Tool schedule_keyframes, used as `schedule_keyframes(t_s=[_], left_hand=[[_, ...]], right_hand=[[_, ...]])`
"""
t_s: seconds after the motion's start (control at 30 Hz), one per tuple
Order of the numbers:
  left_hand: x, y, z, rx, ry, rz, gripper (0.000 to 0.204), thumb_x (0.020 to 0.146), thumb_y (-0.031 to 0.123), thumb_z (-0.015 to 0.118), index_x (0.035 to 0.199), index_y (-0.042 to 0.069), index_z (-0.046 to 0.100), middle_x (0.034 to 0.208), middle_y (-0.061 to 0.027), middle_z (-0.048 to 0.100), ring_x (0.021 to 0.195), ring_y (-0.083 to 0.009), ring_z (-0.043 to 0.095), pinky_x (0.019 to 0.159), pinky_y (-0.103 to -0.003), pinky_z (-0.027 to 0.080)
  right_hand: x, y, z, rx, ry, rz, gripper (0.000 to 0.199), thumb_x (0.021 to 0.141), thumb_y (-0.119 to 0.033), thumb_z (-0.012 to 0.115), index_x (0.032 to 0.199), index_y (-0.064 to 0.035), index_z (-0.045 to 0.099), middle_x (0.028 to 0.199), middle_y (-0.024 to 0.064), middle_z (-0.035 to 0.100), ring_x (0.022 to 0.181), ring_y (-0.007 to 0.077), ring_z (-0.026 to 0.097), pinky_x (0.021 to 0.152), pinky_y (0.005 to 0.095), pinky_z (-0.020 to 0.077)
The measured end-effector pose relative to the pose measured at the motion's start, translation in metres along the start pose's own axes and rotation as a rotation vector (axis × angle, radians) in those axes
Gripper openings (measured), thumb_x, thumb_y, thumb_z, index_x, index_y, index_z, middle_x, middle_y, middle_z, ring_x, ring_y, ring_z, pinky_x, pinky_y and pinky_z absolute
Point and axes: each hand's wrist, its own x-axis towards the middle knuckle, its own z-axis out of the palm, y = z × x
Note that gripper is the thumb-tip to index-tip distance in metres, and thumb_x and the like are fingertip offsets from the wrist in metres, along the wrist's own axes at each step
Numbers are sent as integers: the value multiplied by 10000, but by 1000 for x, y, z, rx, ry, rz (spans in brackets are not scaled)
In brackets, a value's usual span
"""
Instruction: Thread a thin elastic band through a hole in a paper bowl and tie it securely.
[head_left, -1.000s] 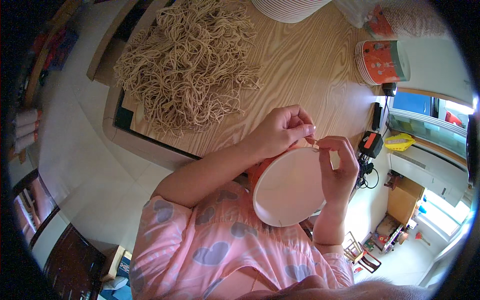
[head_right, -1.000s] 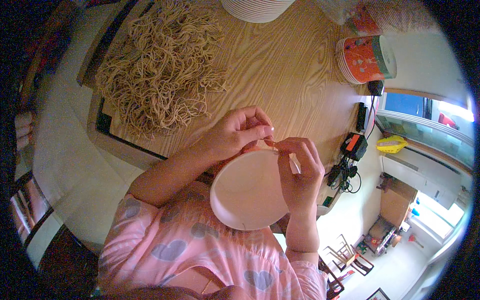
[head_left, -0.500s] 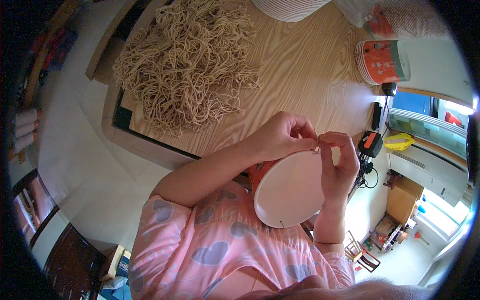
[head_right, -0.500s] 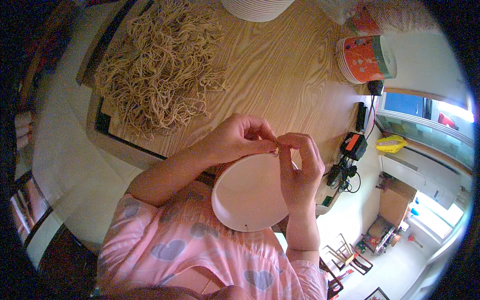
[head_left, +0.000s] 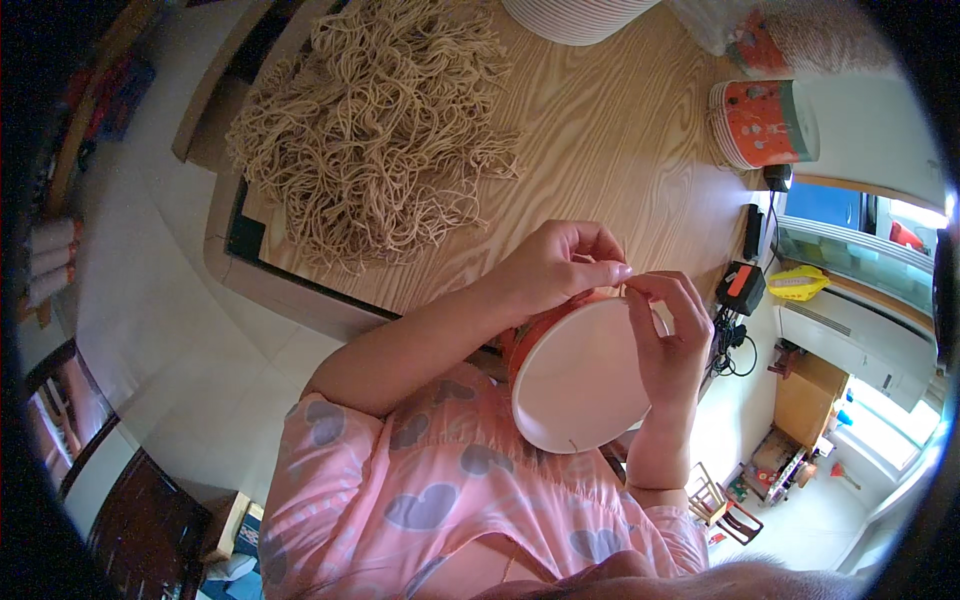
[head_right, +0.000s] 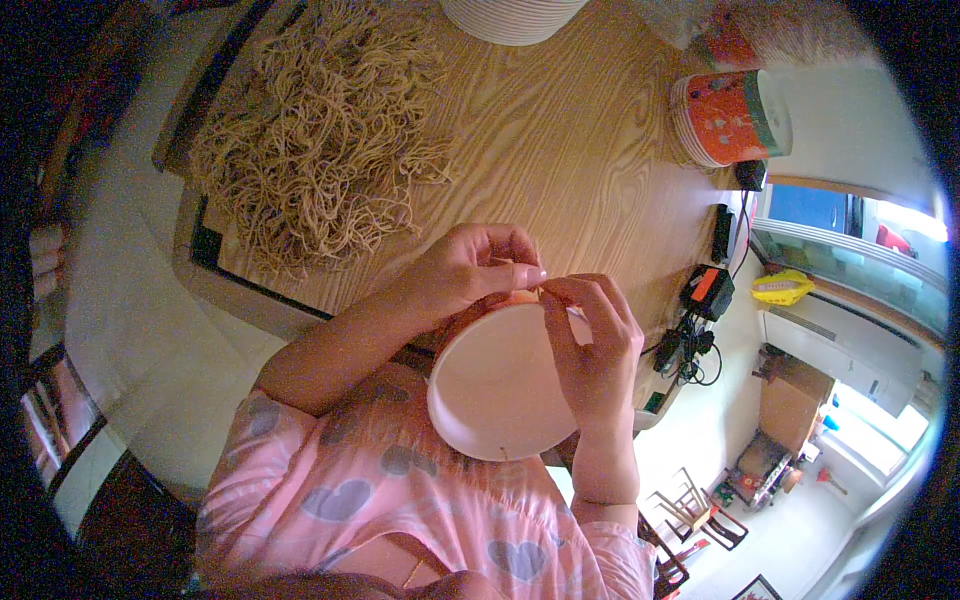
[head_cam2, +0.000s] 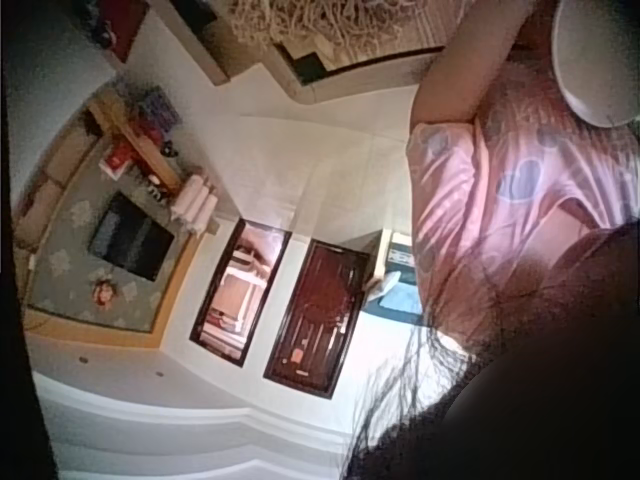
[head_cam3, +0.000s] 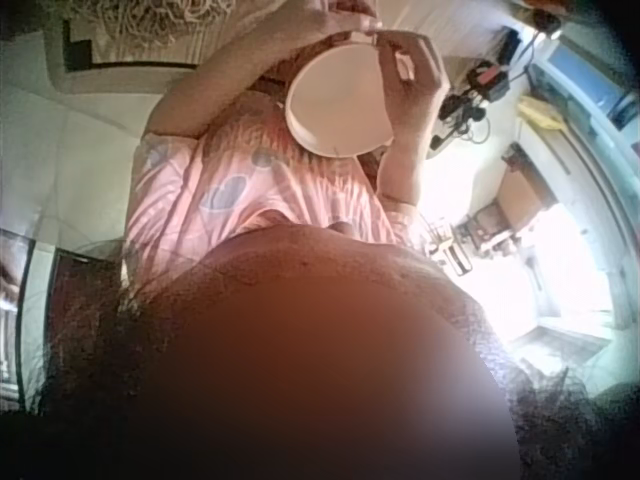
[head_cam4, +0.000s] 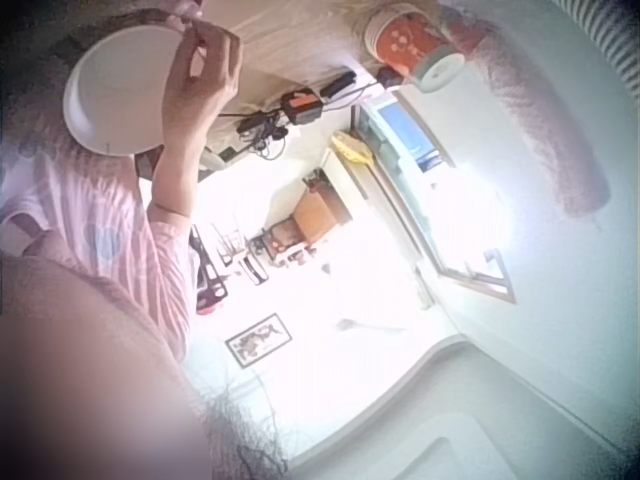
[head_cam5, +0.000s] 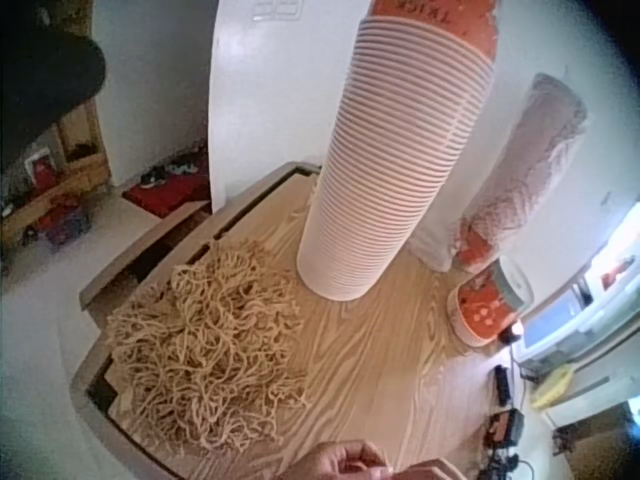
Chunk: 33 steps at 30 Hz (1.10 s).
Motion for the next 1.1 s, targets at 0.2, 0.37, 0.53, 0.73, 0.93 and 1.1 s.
schedule_keyframes(t_s=[0.2,0.37,0.53,0.73,0.93,1.1], left_hand=[[-1,-2,3,-30,2,21,127,812,144,648,838,24,613,762,-15,602,690,-69,552,622,-218,448],[1,4,4,63,51,5,123,810,137,649,826,19,616,729,-18,602,637,-65,539,563,-216,436],[12,-8,1,124,7,83,141,827,171,644,871,45,598,759,-11,604,627,-58,541,550,-210,436],[16,1,1,207,-17,15,126,823,149,646,880,42,610,746,-13,605,573,-56,517,505,-214,417],[26,-9,0,185,-37,10,116,818,145,653,864,44,617,719,-4,601,536,-51,502,471,-213,403],[24,-5,2,214,-39,1,116,817,140,654,863,41,614,723,-6,603,567,-58,517,502,-218,421]], right_hand=[[4,4,-1,67,-69,76,99,739,30,651,829,7,616,782,86,615,743,179,611,694,270,485],[4,16,-1,209,-76,163,118,730,49,646,836,15,606,772,59,618,736,127,594,701,242,470],[8,21,-7,383,-133,281,96,766,65,617,843,13,596,799,36,615,776,108,594,733,230,485],[9,34,-5,405,-105,261,84,795,69,591,861,18,587,813,42,612,781,118,603,727,234,494],[13,39,-7,436,-158,351,62,803,61,581,850,20,578,814,59,615,769,113,601,707,234,497],[7,34,-5,415,-50,325,94,794,82,579,865,21,576,828,66,617,761,118,601,690,237,501]])
